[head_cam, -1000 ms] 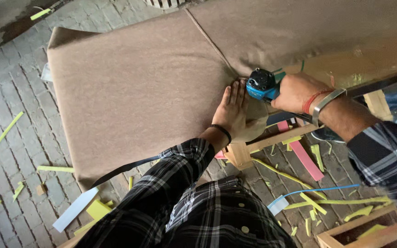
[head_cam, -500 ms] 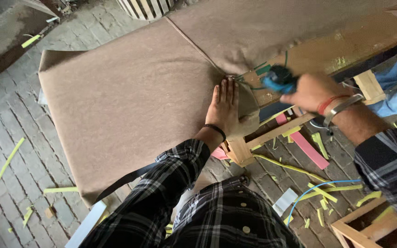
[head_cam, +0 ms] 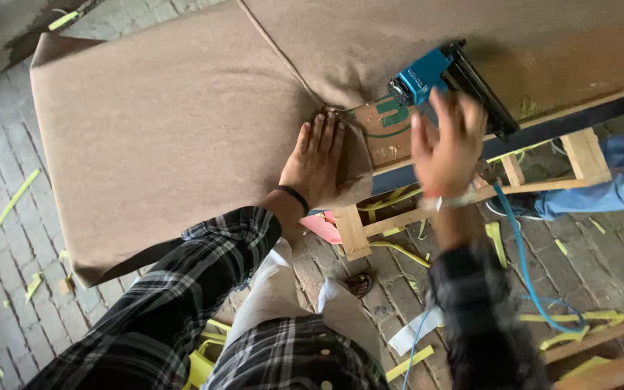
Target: The person pulls brown fabric over a padded wooden bench frame and staples it to the underside using a pneumatic staple gun. They smooth the fabric, stretch it taut along the edges, fold the corners, and drive staples around the frame while moving around the bench.
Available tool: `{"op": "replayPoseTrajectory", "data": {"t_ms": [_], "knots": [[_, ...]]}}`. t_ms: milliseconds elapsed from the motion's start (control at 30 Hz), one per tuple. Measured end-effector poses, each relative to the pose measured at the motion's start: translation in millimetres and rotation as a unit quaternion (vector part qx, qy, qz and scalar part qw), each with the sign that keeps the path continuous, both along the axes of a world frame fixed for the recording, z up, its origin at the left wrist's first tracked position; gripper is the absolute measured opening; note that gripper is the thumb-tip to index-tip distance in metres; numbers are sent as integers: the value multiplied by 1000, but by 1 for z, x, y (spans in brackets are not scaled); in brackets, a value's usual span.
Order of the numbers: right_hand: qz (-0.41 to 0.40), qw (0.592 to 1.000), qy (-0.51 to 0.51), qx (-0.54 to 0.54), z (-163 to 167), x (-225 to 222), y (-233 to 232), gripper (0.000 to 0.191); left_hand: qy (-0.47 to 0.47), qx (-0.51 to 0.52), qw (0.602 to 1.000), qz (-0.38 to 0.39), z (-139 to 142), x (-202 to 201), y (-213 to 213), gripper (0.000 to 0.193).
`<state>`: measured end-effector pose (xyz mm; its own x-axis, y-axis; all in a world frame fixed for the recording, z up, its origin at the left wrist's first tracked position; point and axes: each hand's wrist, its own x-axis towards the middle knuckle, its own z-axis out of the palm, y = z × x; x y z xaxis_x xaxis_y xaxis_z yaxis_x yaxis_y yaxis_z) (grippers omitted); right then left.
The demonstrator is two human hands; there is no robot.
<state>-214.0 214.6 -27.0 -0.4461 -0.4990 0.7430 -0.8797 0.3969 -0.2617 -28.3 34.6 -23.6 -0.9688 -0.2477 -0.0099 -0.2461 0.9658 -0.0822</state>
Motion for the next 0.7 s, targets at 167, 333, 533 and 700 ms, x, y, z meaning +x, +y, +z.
{"op": "replayPoseTrajectory", "data": {"t_ms": [167, 333, 533, 700], "knots": [[-94, 763, -601, -219, -63, 114, -15, 49, -21, -6, 1000, -6, 14, -2, 1, 104], [-73, 446, -743, -494, -100, 134, -63, 63, -12, 17, 1000, -23, 8, 3, 6, 112], [-146, 499, -627, -581, -77, 141, -96, 66, 44, 11, 998, -49, -2, 13, 5, 101], [-204, 475, -605, -605, -68, 137, -107, 65, -60, -101, 965, -233, 3, 37, -10, 59]]}}
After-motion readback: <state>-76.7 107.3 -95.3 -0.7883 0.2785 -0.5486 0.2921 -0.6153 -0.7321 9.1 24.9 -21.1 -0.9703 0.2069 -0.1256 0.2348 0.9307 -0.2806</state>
